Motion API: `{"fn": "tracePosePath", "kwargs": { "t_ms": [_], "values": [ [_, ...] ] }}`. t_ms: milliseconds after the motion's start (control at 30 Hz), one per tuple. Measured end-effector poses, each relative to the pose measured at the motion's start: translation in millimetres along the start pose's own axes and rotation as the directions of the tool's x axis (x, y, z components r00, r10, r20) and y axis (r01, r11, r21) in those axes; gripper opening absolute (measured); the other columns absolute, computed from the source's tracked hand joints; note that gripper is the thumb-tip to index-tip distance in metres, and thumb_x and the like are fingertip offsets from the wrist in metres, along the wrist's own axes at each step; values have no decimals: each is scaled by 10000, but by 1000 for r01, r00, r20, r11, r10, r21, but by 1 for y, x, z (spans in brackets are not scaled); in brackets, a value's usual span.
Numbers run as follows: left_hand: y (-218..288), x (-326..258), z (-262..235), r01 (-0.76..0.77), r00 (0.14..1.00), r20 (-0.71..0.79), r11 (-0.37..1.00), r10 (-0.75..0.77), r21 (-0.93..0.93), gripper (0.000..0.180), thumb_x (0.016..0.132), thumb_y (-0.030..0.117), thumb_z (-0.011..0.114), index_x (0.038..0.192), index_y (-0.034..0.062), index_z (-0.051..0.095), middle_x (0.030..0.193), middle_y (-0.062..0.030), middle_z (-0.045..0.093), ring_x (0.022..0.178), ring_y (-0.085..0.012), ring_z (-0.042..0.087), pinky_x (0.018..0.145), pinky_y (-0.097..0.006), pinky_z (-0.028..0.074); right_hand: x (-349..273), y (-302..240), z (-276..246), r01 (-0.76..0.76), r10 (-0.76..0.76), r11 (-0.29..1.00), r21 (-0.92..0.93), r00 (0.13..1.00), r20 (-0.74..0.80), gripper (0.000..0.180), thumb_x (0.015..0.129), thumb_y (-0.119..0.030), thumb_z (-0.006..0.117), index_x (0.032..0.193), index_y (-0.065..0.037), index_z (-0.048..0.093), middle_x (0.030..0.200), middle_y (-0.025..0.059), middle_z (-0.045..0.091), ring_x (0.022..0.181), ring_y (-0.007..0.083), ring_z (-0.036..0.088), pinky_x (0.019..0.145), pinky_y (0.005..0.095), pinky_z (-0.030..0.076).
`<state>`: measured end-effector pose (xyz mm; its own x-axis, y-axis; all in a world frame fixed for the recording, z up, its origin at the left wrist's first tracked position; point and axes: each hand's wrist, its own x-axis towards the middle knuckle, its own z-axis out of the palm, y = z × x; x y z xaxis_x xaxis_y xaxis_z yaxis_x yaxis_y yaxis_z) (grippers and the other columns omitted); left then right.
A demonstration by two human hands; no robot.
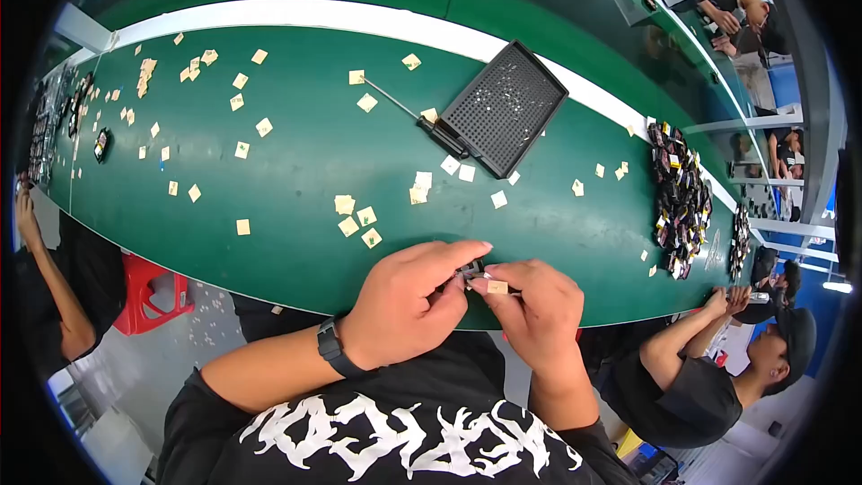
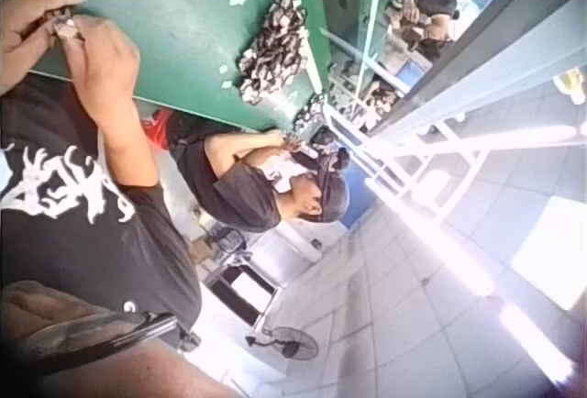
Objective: The worker is assembling small electronic components, including applying labels and fitting internal parts into a plastic housing.
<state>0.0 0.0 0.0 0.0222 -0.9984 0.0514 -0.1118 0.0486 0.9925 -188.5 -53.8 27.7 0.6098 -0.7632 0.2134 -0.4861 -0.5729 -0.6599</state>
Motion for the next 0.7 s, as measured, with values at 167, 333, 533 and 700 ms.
{"fn": "tracePosePath", "kwargs": {
  "t_ms": [167,333,533,700],
  "values": [
    [1,2,0,-35,999,-36,999,35,10,459,834,-92,607,1273,22,680,889,-129,690,726,-233,659,665,-322,531,-9,-14,8,-545,583,654,525,805,110,132,898,-1,779,1018,29,732,855,74,756,663,139,680,608,251,528],
    [-4,2,1,-67,997,-34,998,67,17,470,842,-104,590,1287,21,675,925,-135,702,768,-241,674,701,-326,550,-9,-17,13,-427,478,798,426,878,-16,128,871,23,791,990,26,745,859,83,758,701,134,697,642,237,546],
    [-4,1,-1,-73,997,28,997,73,-9,540,857,-128,564,1371,22,631,1006,-136,694,777,-203,673,720,-302,564,-2,-12,9,-405,438,823,399,899,9,131,869,25,792,1000,26,782,944,103,749,786,140,684,673,253,530],
    [-8,-1,-2,-87,993,74,996,88,-17,613,875,-146,541,1459,36,565,1043,-134,677,780,-176,667,722,-289,570,-1,-15,13,-500,549,694,518,833,67,116,890,-5,789,1002,25,786,949,89,741,808,130,660,670,257,509]
  ]
}}
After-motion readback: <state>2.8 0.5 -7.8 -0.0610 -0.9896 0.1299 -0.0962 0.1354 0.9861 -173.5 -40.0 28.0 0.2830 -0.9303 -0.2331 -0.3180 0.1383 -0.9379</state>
